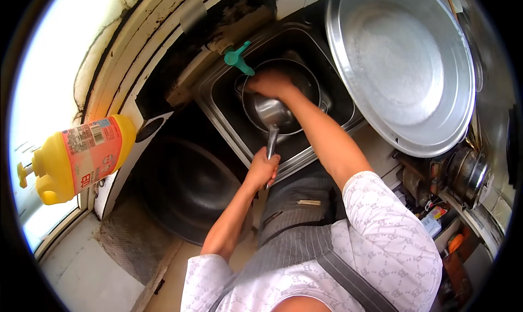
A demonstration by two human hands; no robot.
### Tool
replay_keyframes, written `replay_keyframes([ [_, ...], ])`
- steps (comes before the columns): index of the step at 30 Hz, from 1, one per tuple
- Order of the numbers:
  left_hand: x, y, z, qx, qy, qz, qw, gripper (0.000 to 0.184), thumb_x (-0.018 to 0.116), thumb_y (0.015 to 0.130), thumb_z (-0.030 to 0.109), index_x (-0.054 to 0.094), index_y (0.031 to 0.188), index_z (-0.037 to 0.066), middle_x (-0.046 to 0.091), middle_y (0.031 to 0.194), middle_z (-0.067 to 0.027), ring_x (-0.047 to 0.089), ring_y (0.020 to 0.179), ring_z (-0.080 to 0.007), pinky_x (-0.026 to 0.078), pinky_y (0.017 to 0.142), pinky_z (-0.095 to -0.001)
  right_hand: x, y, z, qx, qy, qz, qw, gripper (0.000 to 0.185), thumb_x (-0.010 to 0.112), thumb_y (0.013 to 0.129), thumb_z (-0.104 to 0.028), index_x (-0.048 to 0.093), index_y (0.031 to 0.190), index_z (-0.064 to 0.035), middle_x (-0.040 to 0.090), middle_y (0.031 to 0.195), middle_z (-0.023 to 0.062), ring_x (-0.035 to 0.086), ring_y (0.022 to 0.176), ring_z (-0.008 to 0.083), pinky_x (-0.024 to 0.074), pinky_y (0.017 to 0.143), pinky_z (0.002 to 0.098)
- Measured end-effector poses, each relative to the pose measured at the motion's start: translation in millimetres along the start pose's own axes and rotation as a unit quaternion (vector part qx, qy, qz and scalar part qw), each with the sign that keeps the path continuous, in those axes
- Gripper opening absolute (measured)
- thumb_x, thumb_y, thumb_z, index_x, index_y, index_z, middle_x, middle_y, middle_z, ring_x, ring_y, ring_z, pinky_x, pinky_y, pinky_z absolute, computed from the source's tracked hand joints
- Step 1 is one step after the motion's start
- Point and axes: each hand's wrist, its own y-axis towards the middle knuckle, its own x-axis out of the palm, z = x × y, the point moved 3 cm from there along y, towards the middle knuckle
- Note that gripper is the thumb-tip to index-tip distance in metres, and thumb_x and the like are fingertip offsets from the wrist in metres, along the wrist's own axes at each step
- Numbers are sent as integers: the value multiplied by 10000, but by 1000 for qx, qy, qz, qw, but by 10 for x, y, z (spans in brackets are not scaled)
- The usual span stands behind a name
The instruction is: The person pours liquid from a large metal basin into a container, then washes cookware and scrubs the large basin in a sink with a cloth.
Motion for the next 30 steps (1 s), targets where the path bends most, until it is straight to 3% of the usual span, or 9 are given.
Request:
replay_keyframes([
  [4,-112,-179,-158,32,101,-7,994,147,546,915,106,413,884,52,431,551,-17,393,363,-101,306,309,-265,14,191,573,-11,212,-42,976,352,606,875,-376,699,1117,-138,674,1121,82,644,981,219,500,864,318],
  [10,-232,-239,-132,49,143,-45,987,155,556,930,137,428,915,52,443,545,-18,403,364,-103,300,322,-273,84,-85,1165,204,555,-93,801,389,609,901,-434,674,1089,-100,696,1014,66,667,864,176,555,792,364],
  [14,-73,-145,-169,9,-35,-115,993,149,556,946,146,423,938,81,410,562,1,373,376,-81,268,319,-247,147,-352,1332,244,635,-86,728,423,594,903,-463,661,1118,-105,682,1097,94,652,951,221,542,837,403],
  [16,66,-71,-168,-19,-106,-124,986,147,555,952,152,421,943,91,394,565,7,358,379,-76,254,317,-238,301,-377,1401,154,752,-37,640,415,556,930,-458,650,1105,-94,697,1025,103,669,907,244,562,814,443],
  [17,133,-7,-142,-28,-162,-120,979,147,552,957,161,419,942,98,385,570,11,351,383,-74,247,318,-232,415,-382,1432,157,758,41,632,479,525,950,-461,609,1218,-73,651,1170,112,627,1050,242,520,899,405],
  [20,298,272,-97,-43,-232,-113,965,133,535,961,153,414,922,114,370,571,17,346,396,-72,235,317,-235,879,-388,1489,143,691,259,660,580,503,959,-484,502,1367,-72,548,1342,116,538,1196,252,448,979,368],
  [22,347,483,-120,-51,-241,-87,965,117,522,943,103,413,903,118,379,572,13,356,405,-75,246,320,-241,854,-593,1172,149,643,268,702,678,486,963,-508,346,1480,-93,426,1464,109,431,1305,247,366,1041,356],
  [27,354,680,-95,-66,-202,-63,975,169,486,921,68,436,760,89,395,578,24,378,414,-70,266,331,-234,852,-877,464,178,369,270,871,724,417,970,-504,96,1536,-188,24,1450,467,149,1324,647,242,1120,528],
  [30,374,501,111,-63,-291,-82,951,162,473,932,60,443,777,91,396,573,47,379,416,-33,254,319,-217,635,-956,253,165,233,227,931,687,449,962,-482,146,1529,-242,45,1459,449,156,1323,645,228,1103,595],
])
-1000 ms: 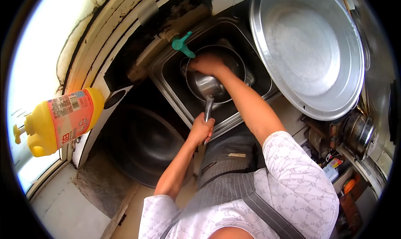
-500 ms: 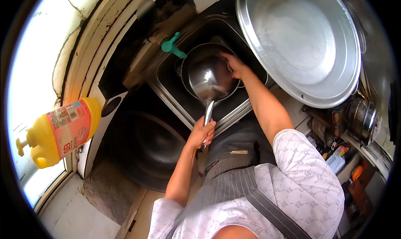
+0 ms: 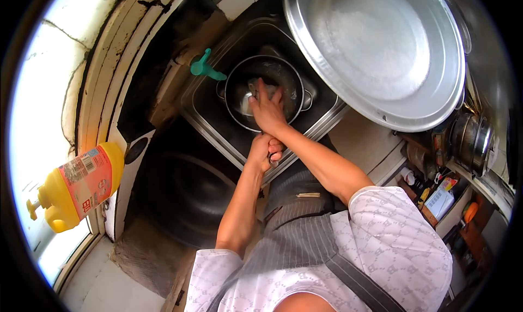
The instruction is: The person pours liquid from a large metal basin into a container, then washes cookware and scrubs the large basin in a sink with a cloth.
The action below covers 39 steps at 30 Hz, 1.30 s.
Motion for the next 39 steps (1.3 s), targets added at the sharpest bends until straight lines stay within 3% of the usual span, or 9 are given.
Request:
replay_keyframes([
  [6,-71,-93,-41,-73,-152,-108,980,83,471,948,79,481,866,84,370,601,58,340,425,-22,277,315,-208,-103,541,206,-128,-98,98,982,444,462,963,-411,582,1271,-114,569,1229,235,496,1169,430,376,1025,474],
  [8,-80,-198,-120,-95,-207,-133,965,67,478,944,76,489,879,85,374,605,58,342,426,-21,284,316,-210,-116,928,469,-43,65,-36,996,481,434,966,-448,593,1267,-108,570,1270,217,512,1204,370,384,1024,451],
  [12,-62,-253,-117,-70,-200,-137,968,69,481,941,74,491,873,78,377,611,58,346,426,-21,278,322,-212,11,1066,633,6,165,-63,984,496,398,972,-459,579,1293,-128,585,1306,115,493,1257,301,309,1083,483],
  [14,-54,-141,-9,-73,-211,-143,964,64,493,933,71,483,871,88,376,610,60,351,428,-17,285,321,-208,49,796,363,-257,-64,33,964,456,379,982,-434,565,1326,-200,546,1362,81,426,1314,316,254,1115,509],
  [17,-136,-93,70,-89,-237,-157,955,75,501,925,69,471,862,97,374,605,63,356,426,-16,288,318,-208,0,269,53,-241,-97,57,964,363,440,965,-379,586,1293,-331,419,1480,37,258,1398,381,166,1129,599],
  [21,-131,-120,124,-97,-345,-210,910,128,412,945,72,458,826,60,408,603,38,394,415,-34,288,340,-219,-84,-4,19,-362,-121,-24,924,315,604,890,-254,665,1197,-292,423,1481,10,235,1425,368,144,1157,551],
  [26,-34,-114,73,-104,-456,-318,825,120,382,947,71,403,830,57,433,626,11,426,423,-52,305,351,-227,-233,-40,125,-355,-53,-8,933,340,597,882,-208,656,1217,-215,372,1503,101,253,1414,382,203,1153,506],
  [32,88,-182,-100,-117,-472,-312,816,93,397,928,31,421,839,46,408,617,8,414,440,-56,288,346,-229,-315,215,287,-297,-35,81,951,433,509,899,-182,557,1329,-176,371,1469,202,328,1357,407,288,1124,438],
  [39,19,-556,-335,-137,-447,-338,817,27,384,928,42,374,917,65,427,585,-11,445,402,-77,281,343,-233,-413,959,414,-54,221,-106,968,469,438,969,-361,573,1275,-32,591,1257,141,524,1196,259,385,1025,343],
])
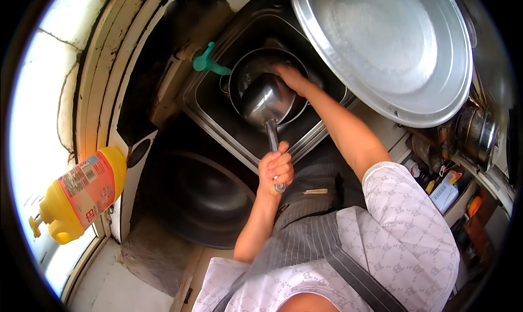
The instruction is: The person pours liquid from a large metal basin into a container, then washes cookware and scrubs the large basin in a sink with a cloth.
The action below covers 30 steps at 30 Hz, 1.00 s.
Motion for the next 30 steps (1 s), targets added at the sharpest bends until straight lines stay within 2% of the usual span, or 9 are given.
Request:
replay_keyframes([
  [2,-30,-93,-35,-18,-4,-25,1000,88,390,932,35,321,912,86,442,567,-24,465,384,-84,287,318,-226,-13,134,18,113,6,-55,992,430,481,953,-378,626,1203,-60,622,1201,75,551,1109,169,425,953,304],
  [5,-74,-231,-61,-40,1,-43,998,106,410,930,29,319,919,82,444,555,-23,454,365,-78,273,304,-223,-3,116,-260,222,52,-121,966,410,490,951,-371,638,1195,-78,622,1193,73,547,1112,168,430,942,301],
  [10,-44,-355,-131,-86,13,-99,991,144,452,917,2,332,975,58,430,546,-15,444,370,-71,280,310,-209,-13,152,-366,178,-56,-132,974,380,502,952,-355,644,1183,-89,639,1153,76,570,1065,178,455,907,312],
  [15,149,-468,-236,-99,76,-128,984,191,490,891,-27,326,978,16,423,549,-29,451,382,-79,311,315,-208,-27,-27,63,216,105,-122,963,366,507,951,-316,640,1176,-59,650,1125,88,590,1022,189,468,886,321],
  [21,116,-542,-98,-90,95,-101,986,137,460,926,2,338,980,33,404,553,-13,432,379,-71,304,307,-210,44,-53,296,114,209,-39,971,350,514,950,-269,637,1168,-24,663,1093,101,614,970,203,485,860,332],
  [23,128,-577,-55,-85,120,-79,986,92,449,942,25,367,974,52,384,565,-3,394,380,-63,293,302,-213,19,-68,394,7,150,-17,989,280,533,946,-221,655,1111,-30,672,1046,104,634,910,209,508,806,327],
  [25,114,-590,-11,-16,221,64,973,60,463,951,54,408,940,75,374,577,4,360,384,-63,279,299,-217,-114,-109,555,-52,-25,25,998,248,506,935,-134,649,1091,-4,670,1030,110,638,914,218,507,805,328],
  [28,294,-671,-142,113,477,230,841,96,515,920,70,429,885,94,389,575,-3,363,384,-77,282,300,-235,-192,-589,497,-41,-245,71,966,245,454,935,-47,623,1097,27,661,1003,122,650,871,216,527,749,324],
  [30,359,-771,-195,186,651,311,667,116,543,882,75,428,896,85,457,574,-30,430,392,-118,314,310,-259,-211,-959,201,101,-17,52,993,266,491,872,17,612,1107,47,673,969,137,676,802,242,545,670,341],
])
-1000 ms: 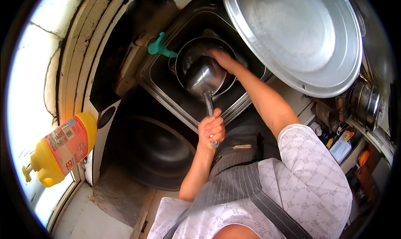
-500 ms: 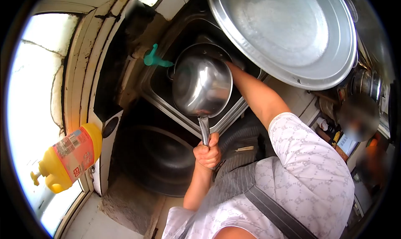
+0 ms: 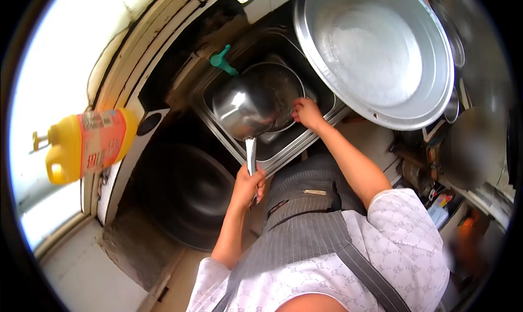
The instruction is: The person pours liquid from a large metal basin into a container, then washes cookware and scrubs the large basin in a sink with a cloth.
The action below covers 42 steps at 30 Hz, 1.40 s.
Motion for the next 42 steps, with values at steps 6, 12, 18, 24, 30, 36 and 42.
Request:
replay_keyframes([
  [6,212,-466,145,179,453,258,834,256,616,835,101,434,988,8,589,690,-204,621,598,-358,485,572,-440,257,-1210,-469,-57,8,-256,965,328,454,859,12,585,1157,57,657,1028,132,671,821,190,561,704,303],
  [12,955,-672,201,284,494,309,761,351,670,811,122,454,1063,8,617,763,-222,634,687,-407,489,606,-454,-75,-2103,-1106,-236,-50,-358,902,471,585,848,-64,506,1305,22,596,1186,140,601,1088,222,498,934,354],
  [18,2596,-615,200,382,289,167,862,467,695,803,84,435,1179,-9,631,959,-212,658,871,-346,510,759,-379,-1489,-2825,-1304,-297,22,-144,944,403,765,794,-203,509,1006,24,610,974,139,626,948,206,527,814,345],
  [24,4443,-490,105,473,457,-139,740,722,724,749,56,362,1367,-28,539,1164,-169,574,920,-227,495,751,-314,-3362,-3260,-1167,-296,96,134,941,246,680,854,-151,482,911,-15,553,802,58,517,710,114,458,618,305],
  [30,4928,-385,-282,535,527,-173,638,522,665,751,-57,530,1253,-9,558,1099,-157,550,714,-186,468,581,-272,-5382,-2776,-350,-212,264,283,897,237,615,899,-184,498,983,5,588,795,97,629,565,167,536,441,305],
  [36,4295,-319,-507,475,549,-40,686,270,644,794,-8,613,1060,18,620,977,-142,638,754,-315,523,639,-371,-6825,-1546,805,-28,377,285,881,249,681,865,-181,573,1009,-8,631,836,123,611,671,202,520,546,298],
  [42,3342,-213,-808,394,559,160,712,160,604,850,48,625,1006,20,611,944,-149,613,840,-337,502,727,-380,-7479,-744,1849,-37,480,195,855,376,452,990,-377,555,990,-16,634,822,113,608,700,218,541,661,362],
])
